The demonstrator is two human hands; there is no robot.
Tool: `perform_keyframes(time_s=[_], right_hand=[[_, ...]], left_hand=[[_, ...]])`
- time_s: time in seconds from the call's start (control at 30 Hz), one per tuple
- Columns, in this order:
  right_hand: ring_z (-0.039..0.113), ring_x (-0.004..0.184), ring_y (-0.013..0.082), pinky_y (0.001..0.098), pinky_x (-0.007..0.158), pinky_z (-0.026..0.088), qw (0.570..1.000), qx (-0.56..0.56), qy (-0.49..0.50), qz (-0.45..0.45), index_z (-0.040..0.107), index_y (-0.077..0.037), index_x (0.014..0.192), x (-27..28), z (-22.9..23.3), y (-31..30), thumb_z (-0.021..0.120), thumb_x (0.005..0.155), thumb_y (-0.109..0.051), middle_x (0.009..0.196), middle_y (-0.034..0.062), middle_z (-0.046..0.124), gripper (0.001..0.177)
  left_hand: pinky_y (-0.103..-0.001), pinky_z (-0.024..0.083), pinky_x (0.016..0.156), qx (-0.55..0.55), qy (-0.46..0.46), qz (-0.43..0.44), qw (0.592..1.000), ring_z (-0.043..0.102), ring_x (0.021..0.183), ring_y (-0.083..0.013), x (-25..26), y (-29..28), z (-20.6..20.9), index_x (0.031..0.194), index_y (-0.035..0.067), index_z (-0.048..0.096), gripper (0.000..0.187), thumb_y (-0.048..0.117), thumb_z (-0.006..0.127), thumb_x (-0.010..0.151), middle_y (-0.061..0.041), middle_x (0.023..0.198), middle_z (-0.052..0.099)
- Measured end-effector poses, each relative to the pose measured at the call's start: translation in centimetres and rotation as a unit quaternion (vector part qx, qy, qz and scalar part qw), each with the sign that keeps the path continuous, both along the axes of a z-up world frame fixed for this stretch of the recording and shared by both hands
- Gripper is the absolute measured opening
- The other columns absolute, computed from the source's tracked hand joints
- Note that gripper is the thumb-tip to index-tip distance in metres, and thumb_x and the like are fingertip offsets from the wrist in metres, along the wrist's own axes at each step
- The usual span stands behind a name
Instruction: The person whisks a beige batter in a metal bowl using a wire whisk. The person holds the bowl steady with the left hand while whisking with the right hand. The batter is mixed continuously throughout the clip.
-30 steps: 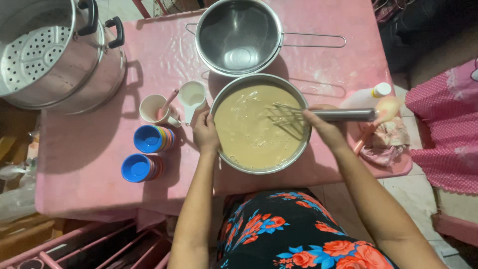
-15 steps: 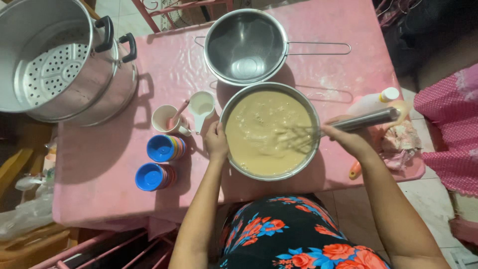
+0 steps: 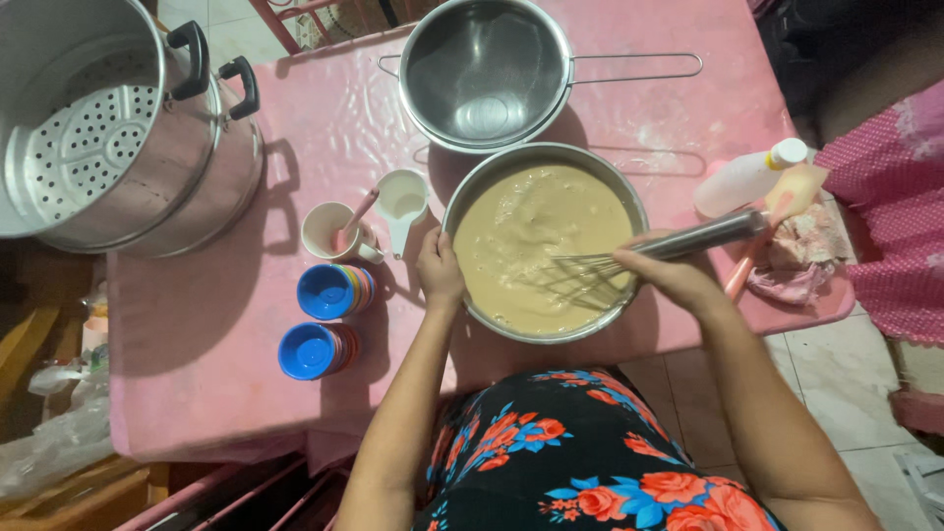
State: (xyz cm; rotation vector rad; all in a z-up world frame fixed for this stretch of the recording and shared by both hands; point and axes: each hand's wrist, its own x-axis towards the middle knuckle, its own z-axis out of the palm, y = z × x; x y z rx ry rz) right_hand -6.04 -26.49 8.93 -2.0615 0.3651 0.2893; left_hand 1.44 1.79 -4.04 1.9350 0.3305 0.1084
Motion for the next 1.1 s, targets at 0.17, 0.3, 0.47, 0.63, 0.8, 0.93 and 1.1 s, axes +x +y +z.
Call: perform_keyframes(time_s=[0.17,0.3,0.47,0.63,0.8,0.93,1.1], right_hand=[[0.061,0.063,0.0215,0.0290,0.064,0.049,0.985,-0.006,-0.136,-0.103,0.067,-0.001,0.096,-0.4,1.2,-2.5,0.076,0.076,-0.022,0.072,0.0183,0.060,0.030],[0.058,0.063,0.0031,0.0139,0.064,0.045,0.971,-0.035,-0.099,-0.215,0.064,-0.012,0.083,0.2,0.6,-2.6,0.073,0.081,-0.029,0.066,-0.0001,0.061,0.020],[0.057,0.055,0.0105,0.0153,0.053,0.048,0.945,0.113,-0.231,-0.202,0.062,-0.004,0.091,0.6,0.6,-2.5,0.070,0.084,-0.018,0.072,0.0036,0.059,0.017],[0.059,0.062,0.0121,0.0186,0.055,0.048,0.940,0.116,-0.228,-0.224,0.063,-0.009,0.095,2.5,-4.7,-2.3,0.074,0.082,-0.024,0.078,0.0047,0.060,0.023],[0.062,0.064,0.0137,0.0226,0.056,0.048,0.981,0.088,-0.119,-0.129,0.066,-0.013,0.099,1.4,-1.3,3.7,0.076,0.076,-0.036,0.073,0.0073,0.065,0.034],[0.064,0.063,0.0208,0.0298,0.065,0.050,1.000,0.013,-0.016,-0.012,0.069,-0.008,0.096,1.1,-1.3,1.7,0.074,0.073,-0.037,0.075,0.0156,0.065,0.037],[0.061,0.061,0.0220,0.0332,0.066,0.049,0.999,-0.021,-0.023,-0.027,0.067,0.001,0.098,1.0,0.6,-2.1,0.074,0.074,-0.030,0.074,0.0176,0.063,0.039]], left_hand=[[-0.046,0.049,0.077,-0.001,-0.020,-0.005,1.000,0.062,0.087,-0.0369,-0.1,-0.1,0.5,0.107,0.013,0.061,0.028,0.025,0.042,0.091,-0.018,0.087,0.066],[-0.036,0.043,0.074,0.011,0.004,0.002,1.000,0.059,0.087,-0.0242,-0.4,-0.5,2.1,0.102,0.011,0.059,0.028,0.025,0.039,0.088,-0.007,0.093,0.065],[-0.035,0.043,0.071,0.006,0.017,0.004,1.000,0.059,0.082,-0.0217,-0.5,-0.6,2.4,0.099,0.012,0.059,0.027,0.026,0.039,0.088,-0.005,0.089,0.065],[-0.042,0.046,0.074,0.018,-0.006,0.006,1.000,0.061,0.086,-0.0316,-0.4,-0.3,1.3,0.102,0.013,0.061,0.027,0.026,0.041,0.090,-0.012,0.089,0.066],[-0.045,0.050,0.076,0.015,-0.006,0.007,1.000,0.063,0.087,-0.0353,-0.6,-0.3,1.7,0.104,0.016,0.062,0.027,0.027,0.042,0.091,-0.014,0.085,0.067],[-0.046,0.049,0.079,0.009,0.000,0.000,1.000,0.062,0.088,-0.0376,-0.7,-0.2,1.7,0.106,0.015,0.061,0.028,0.027,0.041,0.092,-0.016,0.087,0.066],[-0.046,0.049,0.079,0.011,0.005,-0.002,1.000,0.062,0.089,-0.0377,-0.8,-0.3,2.2,0.107,0.015,0.061,0.028,0.027,0.040,0.092,-0.016,0.088,0.066]])
